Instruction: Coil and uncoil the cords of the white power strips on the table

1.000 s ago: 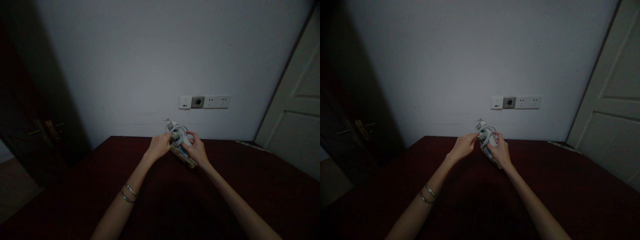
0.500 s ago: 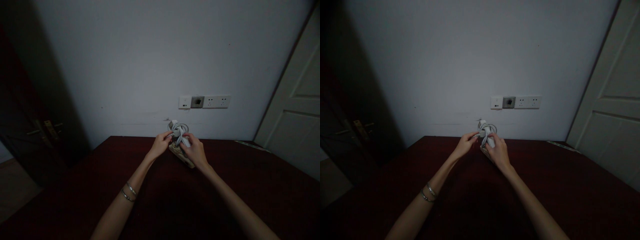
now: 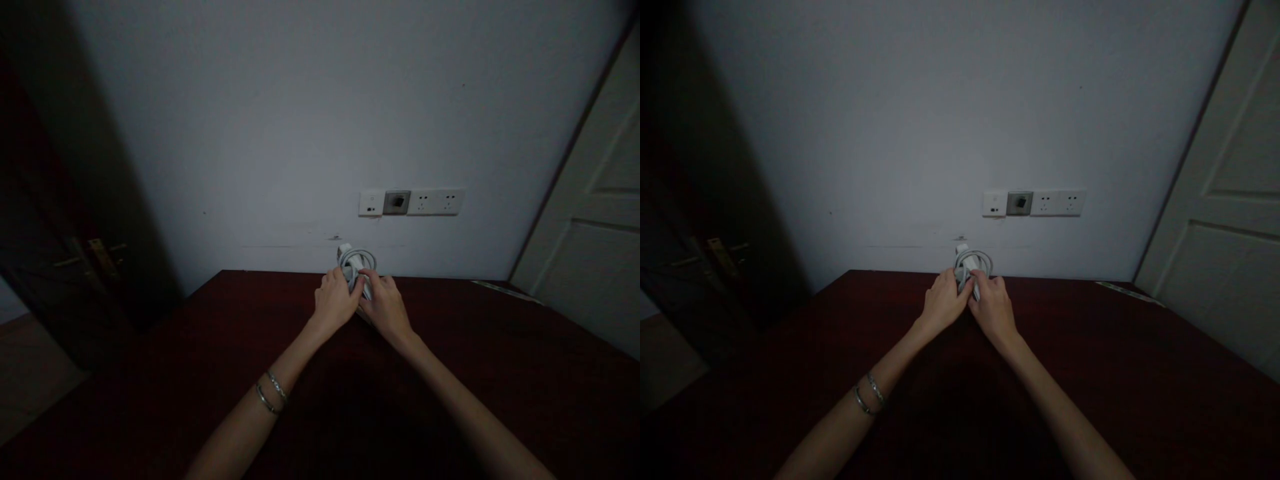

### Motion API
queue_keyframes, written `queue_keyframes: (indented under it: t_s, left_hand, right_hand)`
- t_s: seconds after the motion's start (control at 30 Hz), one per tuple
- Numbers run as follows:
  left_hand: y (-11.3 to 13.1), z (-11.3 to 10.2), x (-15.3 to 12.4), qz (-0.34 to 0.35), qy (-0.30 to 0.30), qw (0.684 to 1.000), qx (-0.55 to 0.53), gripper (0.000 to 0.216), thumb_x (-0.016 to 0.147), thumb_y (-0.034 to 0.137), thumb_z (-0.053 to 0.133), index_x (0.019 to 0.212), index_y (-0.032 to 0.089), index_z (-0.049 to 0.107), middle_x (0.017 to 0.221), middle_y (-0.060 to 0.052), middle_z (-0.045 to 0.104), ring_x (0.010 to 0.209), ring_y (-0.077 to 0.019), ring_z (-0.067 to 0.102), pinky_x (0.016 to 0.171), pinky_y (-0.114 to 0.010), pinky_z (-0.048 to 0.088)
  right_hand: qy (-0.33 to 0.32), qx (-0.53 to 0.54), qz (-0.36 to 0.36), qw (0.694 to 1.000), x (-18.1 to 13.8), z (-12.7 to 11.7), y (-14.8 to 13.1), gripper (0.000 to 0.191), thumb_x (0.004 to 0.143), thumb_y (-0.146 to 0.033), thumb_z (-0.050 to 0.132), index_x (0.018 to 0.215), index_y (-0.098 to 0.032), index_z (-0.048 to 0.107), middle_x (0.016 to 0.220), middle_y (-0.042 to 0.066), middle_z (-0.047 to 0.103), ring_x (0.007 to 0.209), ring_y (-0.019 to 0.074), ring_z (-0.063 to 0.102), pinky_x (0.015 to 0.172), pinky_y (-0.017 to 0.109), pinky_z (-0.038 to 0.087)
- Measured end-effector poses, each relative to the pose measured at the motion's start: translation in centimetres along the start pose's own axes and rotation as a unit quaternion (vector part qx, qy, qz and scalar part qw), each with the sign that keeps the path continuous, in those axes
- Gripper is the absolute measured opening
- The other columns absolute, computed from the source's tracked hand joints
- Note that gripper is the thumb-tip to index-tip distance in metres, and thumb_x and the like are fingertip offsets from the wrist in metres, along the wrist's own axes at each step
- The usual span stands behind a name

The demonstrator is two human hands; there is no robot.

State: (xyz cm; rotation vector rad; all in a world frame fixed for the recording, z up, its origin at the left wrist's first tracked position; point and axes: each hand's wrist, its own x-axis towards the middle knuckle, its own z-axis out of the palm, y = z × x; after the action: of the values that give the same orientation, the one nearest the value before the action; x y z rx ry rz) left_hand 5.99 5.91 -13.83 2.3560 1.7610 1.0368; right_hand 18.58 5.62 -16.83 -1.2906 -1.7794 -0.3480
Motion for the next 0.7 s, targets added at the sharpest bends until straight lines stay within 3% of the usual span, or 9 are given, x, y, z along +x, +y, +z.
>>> queue_keyframes:
  t_s: [0.13, 0.33, 0.43, 0.53, 0.7]
  left_hand:
    - [-0.2, 0.2, 0.3, -0.008, -0.011, 1.0, 0.017, 0.046, 0.09, 0.05, 0.027, 0.108, 0.013, 0.046, 0.105, -0.016, 0.059, 0.099, -0.0282, 0.057, 0.075, -0.037, 0.045]
    - [-0.6, 0.5, 0.6, 0.028, 0.02, 0.999, -0.008, 0.038, 0.094, 0.038, 0.02, 0.104, 0.014, 0.048, 0.105, -0.015, 0.056, 0.097, -0.0256, 0.057, 0.077, -0.034, 0.043]
    - [-0.9, 0.5, 0.6, 0.053, 0.042, 0.996, -0.051, 0.037, 0.094, 0.035, 0.021, 0.099, 0.015, 0.052, 0.105, -0.015, 0.055, 0.096, -0.0244, 0.056, 0.08, -0.033, 0.042]
    - [-0.9, 0.6, 0.6, 0.043, 0.05, 0.992, -0.109, 0.032, 0.092, 0.034, 0.029, 0.094, 0.018, 0.056, 0.102, -0.012, 0.056, 0.094, -0.0233, 0.057, 0.081, -0.032, 0.041]
    - [-1.0, 1.3, 1.2, 0.003, 0.0, 0.973, -0.229, 0.021, 0.086, 0.029, 0.044, 0.084, 0.017, 0.062, 0.086, -0.007, 0.063, 0.086, -0.0218, 0.059, 0.077, -0.031, 0.043]
  right_hand:
    - [0.006, 0.027, -0.003, 1.0, -0.1, 0.4, 0.0, 0.037, 0.077, -0.02, 0.053, 0.114, -0.018, 0.054, 0.09, 0.01, 0.061, 0.083, 0.0245, 0.051, 0.074, 0.035, 0.045]
    - [0.015, 0.13, 0.079, 0.988, 0.1, 0.6, 0.4, 0.042, 0.075, -0.025, 0.055, 0.116, -0.02, 0.055, 0.086, 0.007, 0.062, 0.081, 0.0216, 0.057, 0.076, 0.036, 0.047]
    - [0.007, 0.219, 0.138, 0.966, 0.2, 1.0, 0.6, 0.043, 0.073, -0.028, 0.056, 0.116, -0.022, 0.054, 0.092, 0.006, 0.066, 0.086, 0.022, 0.061, 0.078, 0.038, 0.047]
    - [-0.011, 0.348, 0.209, 0.914, 0.3, 1.6, 0.8, 0.045, 0.068, -0.03, 0.061, 0.112, -0.02, 0.055, 0.093, 0.006, 0.068, 0.085, 0.0222, 0.063, 0.076, 0.038, 0.049]
    - [-0.02, 0.527, 0.33, 0.782, 0.7, 1.9, 1.2, 0.051, 0.057, -0.029, 0.07, 0.105, -0.016, 0.058, 0.085, 0.006, 0.07, 0.071, 0.0215, 0.066, 0.064, 0.034, 0.052]
